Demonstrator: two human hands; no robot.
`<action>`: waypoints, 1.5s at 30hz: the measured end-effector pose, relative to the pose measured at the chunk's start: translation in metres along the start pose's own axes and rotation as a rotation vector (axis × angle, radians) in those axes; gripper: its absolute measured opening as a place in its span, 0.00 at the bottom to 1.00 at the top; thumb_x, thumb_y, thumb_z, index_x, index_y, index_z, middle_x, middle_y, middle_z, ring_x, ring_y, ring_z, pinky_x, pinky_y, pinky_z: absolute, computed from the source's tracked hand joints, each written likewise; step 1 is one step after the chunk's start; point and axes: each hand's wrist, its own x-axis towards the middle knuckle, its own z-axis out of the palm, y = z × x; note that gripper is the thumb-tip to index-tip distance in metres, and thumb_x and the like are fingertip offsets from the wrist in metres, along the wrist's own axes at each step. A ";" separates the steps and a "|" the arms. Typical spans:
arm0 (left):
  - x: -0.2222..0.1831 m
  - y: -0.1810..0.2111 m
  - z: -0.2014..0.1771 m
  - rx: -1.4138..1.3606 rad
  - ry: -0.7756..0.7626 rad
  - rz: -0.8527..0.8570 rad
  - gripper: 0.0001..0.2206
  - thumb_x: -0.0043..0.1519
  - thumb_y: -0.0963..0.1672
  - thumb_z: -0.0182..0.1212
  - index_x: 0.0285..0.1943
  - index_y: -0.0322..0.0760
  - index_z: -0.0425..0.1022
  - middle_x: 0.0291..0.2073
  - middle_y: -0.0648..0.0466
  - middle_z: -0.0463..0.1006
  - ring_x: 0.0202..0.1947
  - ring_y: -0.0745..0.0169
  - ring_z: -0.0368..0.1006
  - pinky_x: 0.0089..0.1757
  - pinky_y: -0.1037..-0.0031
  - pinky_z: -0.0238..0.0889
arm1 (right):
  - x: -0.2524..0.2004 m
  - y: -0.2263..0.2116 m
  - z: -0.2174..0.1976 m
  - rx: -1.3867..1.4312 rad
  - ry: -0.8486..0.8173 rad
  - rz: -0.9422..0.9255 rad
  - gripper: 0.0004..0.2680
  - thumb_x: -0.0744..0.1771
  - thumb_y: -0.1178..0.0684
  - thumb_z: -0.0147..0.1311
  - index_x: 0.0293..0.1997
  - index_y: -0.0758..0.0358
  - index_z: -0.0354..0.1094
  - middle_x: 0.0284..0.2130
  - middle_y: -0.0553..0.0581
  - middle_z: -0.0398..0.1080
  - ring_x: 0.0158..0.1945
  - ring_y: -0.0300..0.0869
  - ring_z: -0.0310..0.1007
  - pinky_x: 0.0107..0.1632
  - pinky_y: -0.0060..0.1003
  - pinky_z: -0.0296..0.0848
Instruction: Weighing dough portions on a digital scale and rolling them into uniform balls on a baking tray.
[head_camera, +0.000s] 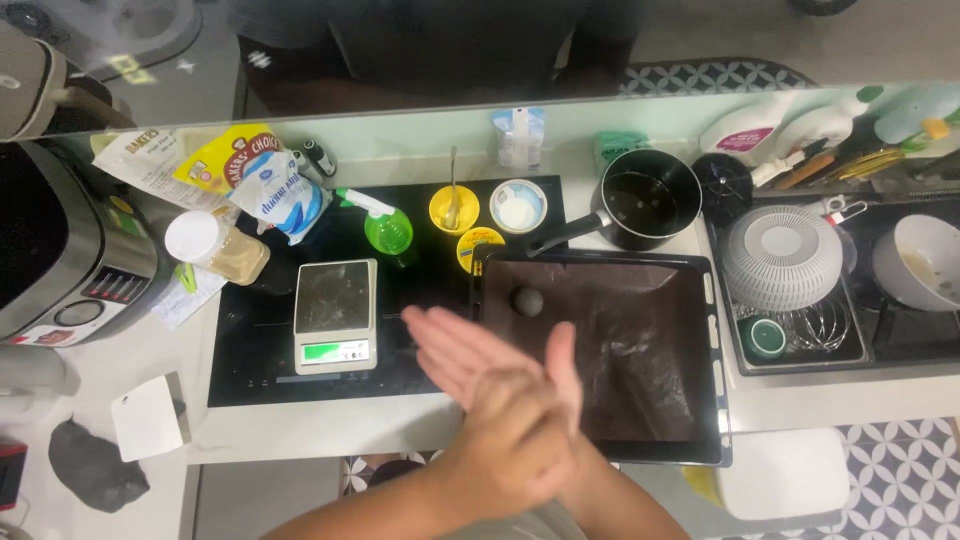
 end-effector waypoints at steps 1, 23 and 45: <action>0.001 0.003 0.001 -0.031 -0.005 0.055 0.10 0.54 0.41 0.68 0.39 0.32 0.71 0.46 0.43 0.73 0.49 0.43 0.72 0.50 0.54 0.69 | -0.002 -0.011 0.002 -0.180 -0.029 0.007 0.43 0.67 0.19 0.27 0.78 0.76 0.37 0.79 0.75 0.36 0.83 0.57 0.32 0.81 0.50 0.32; 0.025 -0.007 0.022 0.165 -0.126 0.152 0.13 0.53 0.44 0.67 0.42 0.33 0.74 0.46 0.45 0.72 0.48 0.42 0.71 0.48 0.54 0.66 | -0.006 -0.035 -0.010 0.010 -0.092 -0.058 0.44 0.68 0.19 0.23 0.78 0.80 0.35 0.78 0.78 0.35 0.83 0.60 0.30 0.81 0.54 0.32; 0.017 0.013 0.033 -0.042 -0.068 0.120 0.10 0.56 0.42 0.68 0.40 0.33 0.71 0.48 0.43 0.74 0.49 0.44 0.71 0.49 0.55 0.68 | -0.018 -0.044 -0.008 0.036 -0.135 -0.003 0.44 0.66 0.19 0.28 0.78 0.80 0.31 0.79 0.75 0.31 0.83 0.55 0.27 0.80 0.46 0.31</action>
